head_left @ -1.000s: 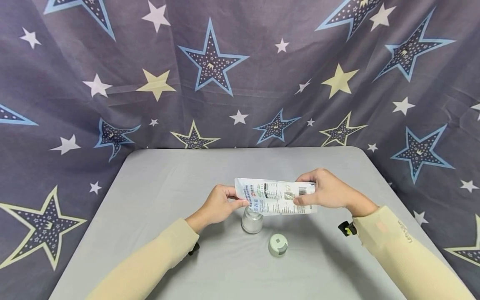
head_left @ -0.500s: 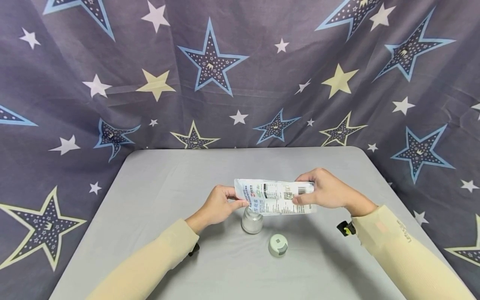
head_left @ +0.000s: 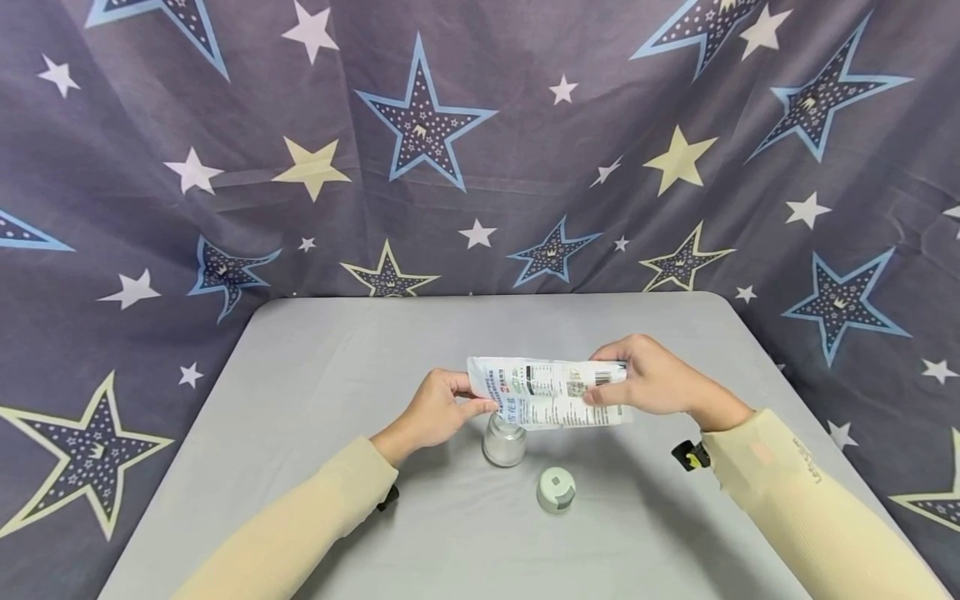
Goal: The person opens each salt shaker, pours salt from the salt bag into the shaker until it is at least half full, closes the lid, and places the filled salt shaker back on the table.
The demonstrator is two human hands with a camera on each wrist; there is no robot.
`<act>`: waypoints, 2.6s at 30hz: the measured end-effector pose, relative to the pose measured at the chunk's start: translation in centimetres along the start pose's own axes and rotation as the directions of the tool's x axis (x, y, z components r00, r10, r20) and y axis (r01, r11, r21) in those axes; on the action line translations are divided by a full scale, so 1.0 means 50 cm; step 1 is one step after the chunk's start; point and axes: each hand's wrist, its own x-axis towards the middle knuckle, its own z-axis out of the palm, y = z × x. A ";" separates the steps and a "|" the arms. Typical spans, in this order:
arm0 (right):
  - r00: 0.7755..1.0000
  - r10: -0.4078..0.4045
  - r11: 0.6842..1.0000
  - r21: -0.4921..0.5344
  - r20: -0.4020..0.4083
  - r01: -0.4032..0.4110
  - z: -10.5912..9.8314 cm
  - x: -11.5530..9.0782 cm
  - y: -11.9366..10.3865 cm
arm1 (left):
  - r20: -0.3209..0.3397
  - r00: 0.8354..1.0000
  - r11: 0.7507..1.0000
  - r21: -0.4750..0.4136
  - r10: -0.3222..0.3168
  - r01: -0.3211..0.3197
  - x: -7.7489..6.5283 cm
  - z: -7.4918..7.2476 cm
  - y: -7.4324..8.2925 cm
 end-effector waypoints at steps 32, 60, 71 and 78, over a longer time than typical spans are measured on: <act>0.999 0.029 0.997 -0.069 0.013 -0.028 -0.009 0.004 -0.007 | 0.001 1.000 0.999 -0.026 -0.022 0.022 -0.001 -0.001 -0.002; 0.999 0.054 0.997 -0.058 -0.001 -0.054 -0.009 0.004 -0.007 | -0.002 1.000 1.000 -0.025 -0.005 0.005 0.001 0.001 -0.003; 0.999 0.049 0.998 -0.051 0.006 -0.048 -0.010 0.008 -0.014 | -0.012 1.000 1.000 -0.023 -0.008 0.008 0.001 0.002 -0.004; 0.999 0.041 0.996 -0.081 0.001 -0.040 -0.012 0.011 -0.016 | -0.007 1.000 0.999 -0.036 -0.008 0.008 -0.001 0.000 -0.007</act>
